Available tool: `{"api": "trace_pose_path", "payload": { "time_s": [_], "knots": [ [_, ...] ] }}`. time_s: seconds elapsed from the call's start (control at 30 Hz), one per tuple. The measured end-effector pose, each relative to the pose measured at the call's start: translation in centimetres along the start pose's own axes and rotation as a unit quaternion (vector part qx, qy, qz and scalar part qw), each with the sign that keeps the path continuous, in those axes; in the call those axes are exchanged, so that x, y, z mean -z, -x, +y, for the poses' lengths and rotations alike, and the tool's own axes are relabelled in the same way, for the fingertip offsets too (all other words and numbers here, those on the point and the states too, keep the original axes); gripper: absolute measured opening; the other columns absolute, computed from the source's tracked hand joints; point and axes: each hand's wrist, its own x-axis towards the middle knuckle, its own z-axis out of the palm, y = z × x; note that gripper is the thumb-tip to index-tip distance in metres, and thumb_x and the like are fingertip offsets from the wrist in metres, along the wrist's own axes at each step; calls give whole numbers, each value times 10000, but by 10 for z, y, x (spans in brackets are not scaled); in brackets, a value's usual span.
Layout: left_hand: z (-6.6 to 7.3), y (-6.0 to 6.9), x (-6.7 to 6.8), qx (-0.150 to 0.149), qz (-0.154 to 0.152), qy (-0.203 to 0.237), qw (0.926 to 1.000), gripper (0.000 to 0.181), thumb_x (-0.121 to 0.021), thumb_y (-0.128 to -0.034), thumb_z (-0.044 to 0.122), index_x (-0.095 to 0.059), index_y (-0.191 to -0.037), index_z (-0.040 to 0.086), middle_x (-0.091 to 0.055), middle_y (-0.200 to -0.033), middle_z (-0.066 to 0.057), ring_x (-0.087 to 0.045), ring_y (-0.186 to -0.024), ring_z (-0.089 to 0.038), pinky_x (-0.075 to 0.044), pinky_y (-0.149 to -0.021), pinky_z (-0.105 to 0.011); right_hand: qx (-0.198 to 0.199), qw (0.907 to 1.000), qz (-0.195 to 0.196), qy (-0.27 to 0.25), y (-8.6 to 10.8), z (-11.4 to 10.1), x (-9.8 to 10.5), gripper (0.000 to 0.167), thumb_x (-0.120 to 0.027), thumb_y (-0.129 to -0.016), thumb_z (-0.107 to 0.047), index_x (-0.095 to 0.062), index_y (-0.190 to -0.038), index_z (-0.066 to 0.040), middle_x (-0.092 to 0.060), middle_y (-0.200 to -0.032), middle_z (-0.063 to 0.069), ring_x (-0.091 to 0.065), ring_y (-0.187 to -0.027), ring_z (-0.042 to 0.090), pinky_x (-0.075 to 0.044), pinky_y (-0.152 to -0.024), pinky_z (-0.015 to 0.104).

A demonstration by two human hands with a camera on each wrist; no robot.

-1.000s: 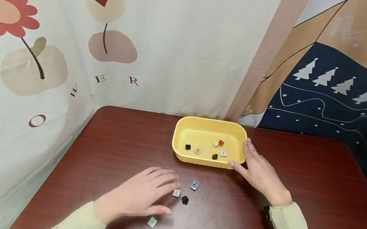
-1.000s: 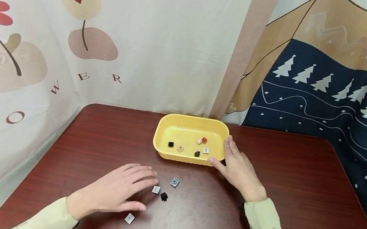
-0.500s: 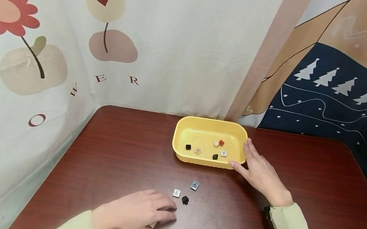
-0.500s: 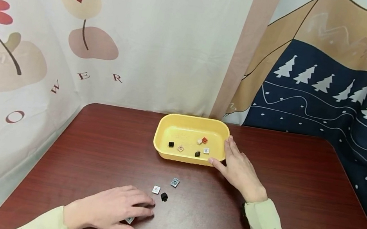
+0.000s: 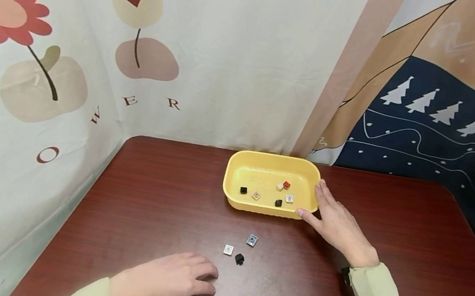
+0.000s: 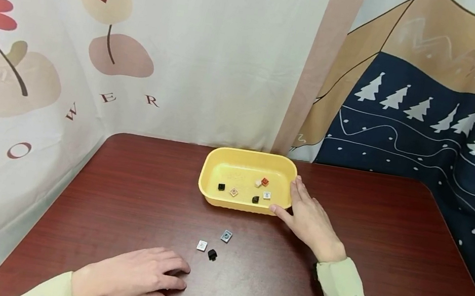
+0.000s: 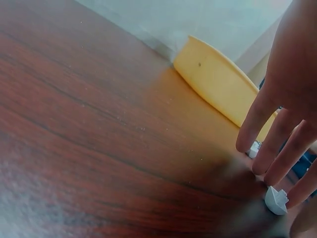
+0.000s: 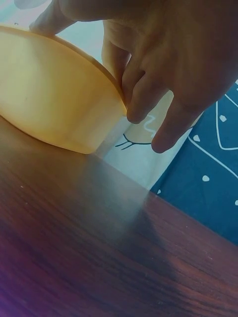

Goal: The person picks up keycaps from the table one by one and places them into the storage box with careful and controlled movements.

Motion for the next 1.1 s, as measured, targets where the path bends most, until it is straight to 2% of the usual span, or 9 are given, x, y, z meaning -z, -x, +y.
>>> {"api": "trace_pose_path", "payload": {
  "time_s": [0.23, 0.43, 0.67, 1.1],
  "knots": [
    [3, 2, -2, 140, 130, -110, 9998, 200, -816, -859, 259, -736, -1040, 286, -615, -1114, 74, -588, -998, -103, -505, -913, -257, -14, 10000, -26, -19, 0, 0, 0, 1020, -507, -987, -693, -239, -1590, 85, -141, -1686, 258, -244, -1528, 432, -298, -1175, 598],
    [5, 4, -1, 159, 156, -157, 9996, 128, -781, -902, 195, -730, -986, 277, -585, -1054, 88, -539, -899, -80, -504, -807, -202, -8, 10000, -24, -18, 0, 0, 0, 1020, -511, -987, -691, -240, -1589, 86, -149, -1683, 263, -250, -1526, 434, -301, -1173, 599],
    [6, 7, 1, 171, 128, -253, 9995, 181, -772, -879, 123, -714, -1008, 236, -591, -1091, 87, -544, -936, -68, -500, -762, -160, -4, 10000, -20, 0, 1, -1, 1, 1012, -521, -992, -675, -234, -1586, 92, -145, -1681, 269, -249, -1524, 438, -298, -1176, 597],
    [6, 6, 0, 266, 98, -603, 9978, 231, -791, -819, 97, -692, -984, 225, -555, -1012, 98, -528, -896, -58, -489, -730, -153, -3, 10000, -41, -13, 0, 0, 1, 1022, -502, -989, -694, -235, -1587, 92, -145, -1682, 269, -253, -1522, 442, -304, -1172, 600]
  ]
}}
